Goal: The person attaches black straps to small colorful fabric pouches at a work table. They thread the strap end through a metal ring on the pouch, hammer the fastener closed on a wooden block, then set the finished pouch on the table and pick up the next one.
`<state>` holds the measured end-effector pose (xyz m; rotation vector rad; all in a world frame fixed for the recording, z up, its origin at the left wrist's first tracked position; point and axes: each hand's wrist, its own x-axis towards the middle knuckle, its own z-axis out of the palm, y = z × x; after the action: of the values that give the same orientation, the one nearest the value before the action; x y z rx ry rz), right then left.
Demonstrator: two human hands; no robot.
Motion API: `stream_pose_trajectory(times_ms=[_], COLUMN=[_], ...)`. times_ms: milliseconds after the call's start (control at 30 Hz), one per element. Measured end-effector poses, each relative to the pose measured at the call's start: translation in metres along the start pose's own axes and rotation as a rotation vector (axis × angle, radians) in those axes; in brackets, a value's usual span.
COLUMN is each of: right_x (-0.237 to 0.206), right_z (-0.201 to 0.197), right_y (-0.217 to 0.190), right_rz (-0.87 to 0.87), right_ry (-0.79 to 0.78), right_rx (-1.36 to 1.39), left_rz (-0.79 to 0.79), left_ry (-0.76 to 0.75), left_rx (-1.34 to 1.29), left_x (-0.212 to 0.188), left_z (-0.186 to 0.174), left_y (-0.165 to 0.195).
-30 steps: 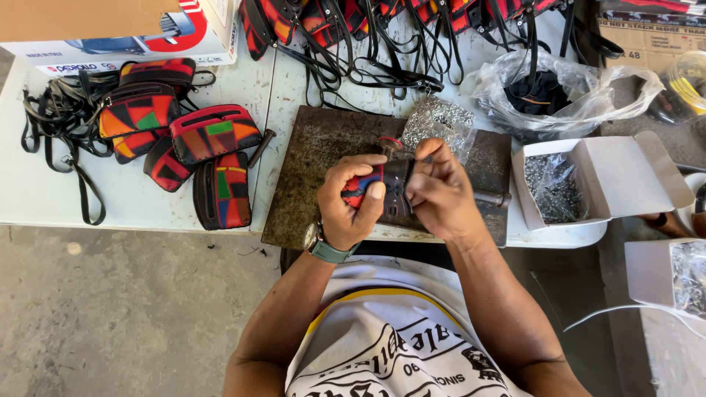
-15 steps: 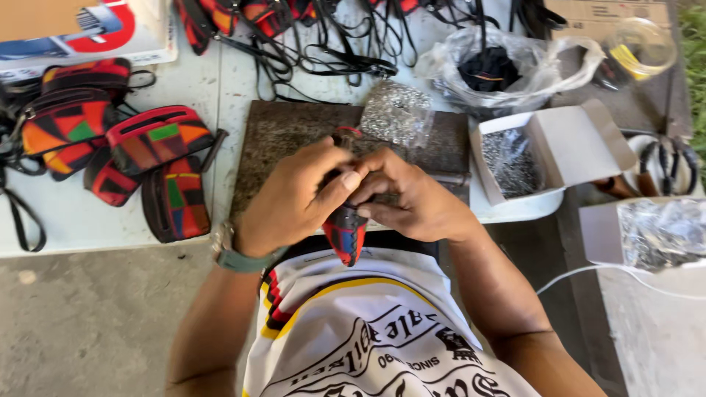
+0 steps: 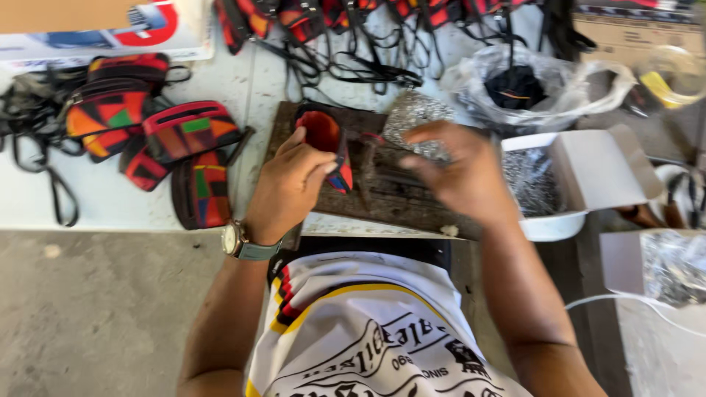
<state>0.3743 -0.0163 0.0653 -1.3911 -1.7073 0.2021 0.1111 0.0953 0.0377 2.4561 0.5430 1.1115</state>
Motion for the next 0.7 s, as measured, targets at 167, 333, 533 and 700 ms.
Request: stream_pose_trajectory(times_ms=[167,333,533,700], right_x=[0.011,0.077,0.115,0.094], right_z=[-0.031,0.024,0.05,-0.002], right_y=[0.069,0.143,0.174,0.158], right_rz=[0.104,0.101,0.315,0.103], right_ry=[0.073,0.009,-0.143,0.039], right_rx=[-0.137,-0.36,-0.65,-0.488], left_rz=[-0.363,-0.336,-0.365,-0.304], left_ry=[0.108,0.105,0.308,0.35], left_rx=[-0.086,-0.098,-0.086,-0.115], left_x=[-0.062,-0.069,-0.051,-0.041], left_z=[0.002,0.003,-0.013,-0.001], left_y=[-0.034,-0.037,-0.016,-0.005])
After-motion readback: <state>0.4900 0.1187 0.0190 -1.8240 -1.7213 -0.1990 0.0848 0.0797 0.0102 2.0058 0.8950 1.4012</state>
